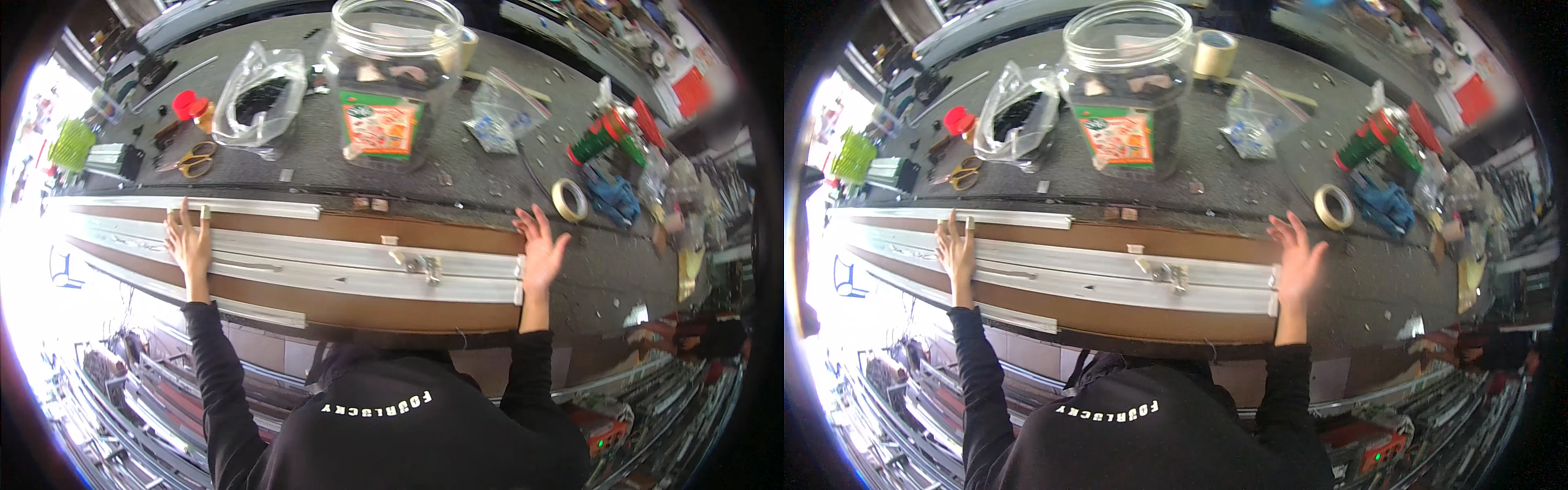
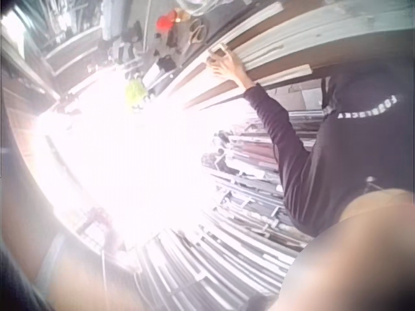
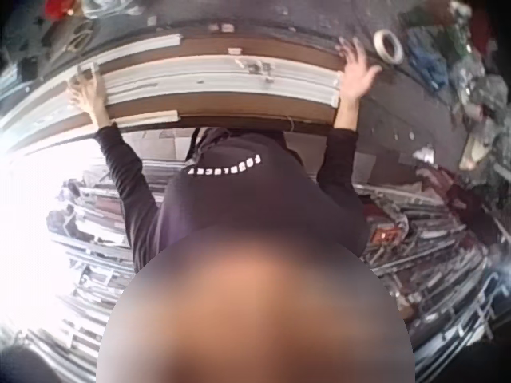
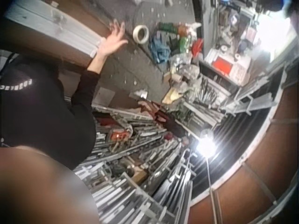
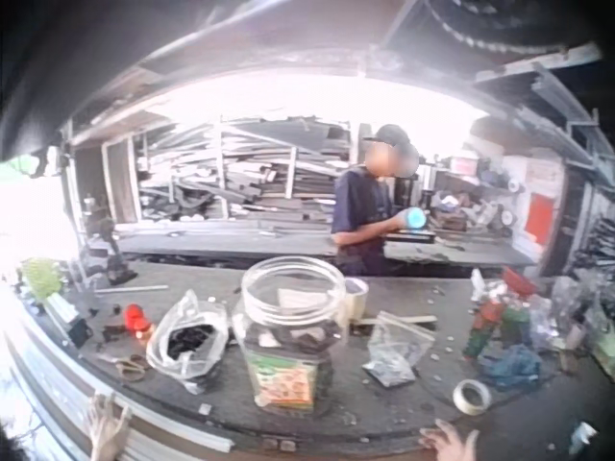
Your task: The person assembles a long metal frame by aligning metal profiles on a workbench, inserting small metal brackets, and securing them with pliers. They also cut and strip wires, then attach wire connectors to the frame.
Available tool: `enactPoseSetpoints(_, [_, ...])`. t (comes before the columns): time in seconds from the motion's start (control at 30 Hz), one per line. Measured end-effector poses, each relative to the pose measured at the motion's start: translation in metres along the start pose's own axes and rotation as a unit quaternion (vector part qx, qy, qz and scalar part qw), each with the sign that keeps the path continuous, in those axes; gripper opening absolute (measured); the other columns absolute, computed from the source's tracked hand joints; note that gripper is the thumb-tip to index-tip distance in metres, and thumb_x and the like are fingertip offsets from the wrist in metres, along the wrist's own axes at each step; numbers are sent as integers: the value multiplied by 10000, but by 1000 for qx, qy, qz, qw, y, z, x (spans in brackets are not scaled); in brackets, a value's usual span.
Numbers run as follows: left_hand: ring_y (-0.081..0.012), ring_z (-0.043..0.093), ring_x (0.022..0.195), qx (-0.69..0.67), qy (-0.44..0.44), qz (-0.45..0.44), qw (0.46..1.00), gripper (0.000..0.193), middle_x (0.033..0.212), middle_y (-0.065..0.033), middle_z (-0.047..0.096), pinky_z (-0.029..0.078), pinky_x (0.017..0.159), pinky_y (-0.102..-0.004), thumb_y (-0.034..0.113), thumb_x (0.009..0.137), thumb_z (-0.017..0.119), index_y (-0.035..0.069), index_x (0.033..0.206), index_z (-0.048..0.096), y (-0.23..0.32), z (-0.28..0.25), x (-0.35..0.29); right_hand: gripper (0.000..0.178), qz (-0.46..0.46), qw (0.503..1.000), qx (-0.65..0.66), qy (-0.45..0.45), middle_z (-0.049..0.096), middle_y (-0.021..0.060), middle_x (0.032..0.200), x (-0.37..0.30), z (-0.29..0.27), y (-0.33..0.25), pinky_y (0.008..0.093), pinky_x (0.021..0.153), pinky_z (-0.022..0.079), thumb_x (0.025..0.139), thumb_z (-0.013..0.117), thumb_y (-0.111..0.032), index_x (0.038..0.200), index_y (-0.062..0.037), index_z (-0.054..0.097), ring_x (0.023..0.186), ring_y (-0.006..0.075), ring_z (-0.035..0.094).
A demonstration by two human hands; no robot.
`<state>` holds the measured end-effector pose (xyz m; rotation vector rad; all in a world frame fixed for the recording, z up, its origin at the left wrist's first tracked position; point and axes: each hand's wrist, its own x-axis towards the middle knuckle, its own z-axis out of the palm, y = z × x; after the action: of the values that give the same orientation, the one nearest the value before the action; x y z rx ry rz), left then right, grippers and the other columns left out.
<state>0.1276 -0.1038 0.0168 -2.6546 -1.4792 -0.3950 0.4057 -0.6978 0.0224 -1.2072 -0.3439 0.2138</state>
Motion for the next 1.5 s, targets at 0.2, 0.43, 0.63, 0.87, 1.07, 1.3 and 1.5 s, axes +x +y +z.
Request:
enactPoseSetpoints(0.2, [-344,190,1487,-61,4,-24,998,673,1592,-170,247,130,1182,-579,568,957,488,263,1535,327,15,-19,-11,800,-31,995,-91,25,594,255,1286,2,-10,-9,468,1074,361,1010,258,-612,1360,72,481,1194,341,570])
enactPoseSetpoints(0.43, [-386,164,1491,-90,-8,-43,995,634,1586,-206,221,100,1193,-587,515,975,493,236,1526,348,23,-32,-14,513,-51,946,-314,-61,664,151,1069,46,97,-71,331,915,422,1007,434,-389,1244,49,559,971,215,599])
enactPoseSetpoints(0.63, [-426,181,1475,-374,-30,-21,927,716,1567,-215,216,152,1195,-577,410,941,618,210,1539,280,-16,-48,-12,487,50,911,-196,-359,694,176,963,17,316,-37,358,869,487,931,635,-362,1149,72,598,908,248,668])
enactPoseSetpoints(0.87, [-414,284,1437,-437,19,168,884,661,1502,-179,350,268,1173,-537,197,868,699,147,1464,419,-179,-81,-34,276,103,846,-204,-483,727,143,958,-71,553,20,325,879,497,927,659,-182,1089,41,661,911,201,670])
enactPoseSetpoints(1.07, [-370,421,1317,-520,74,5,851,507,1388,-147,458,369,1098,-472,102,879,652,106,1361,494,-325,-62,-40,200,150,825,-200,-507,723,129,943,-119,710,79,295,858,510,975,604,-113,1086,44,660,904,180,670])
enactPoseSetpoints(1.3, [-328,485,1257,-513,34,-39,857,386,1310,-137,520,394,1070,-420,140,909,637,83,1279,541,-472,6,37,210,144,820,-216,-510,721,126,900,-109,886,161,298,802,528,979,601,-136,1043,50,677,856,181,679])
enactPoseSetpoints(1.5, [-376,604,1133,-245,-359,-45,900,427,1227,-190,624,474,983,-448,349,950,589,80,1282,570,-678,73,96,180,62,749,-296,-589,737,95,864,-86,1113,223,279,794,514,954,616,-121,1015,26,700,837,145,692])
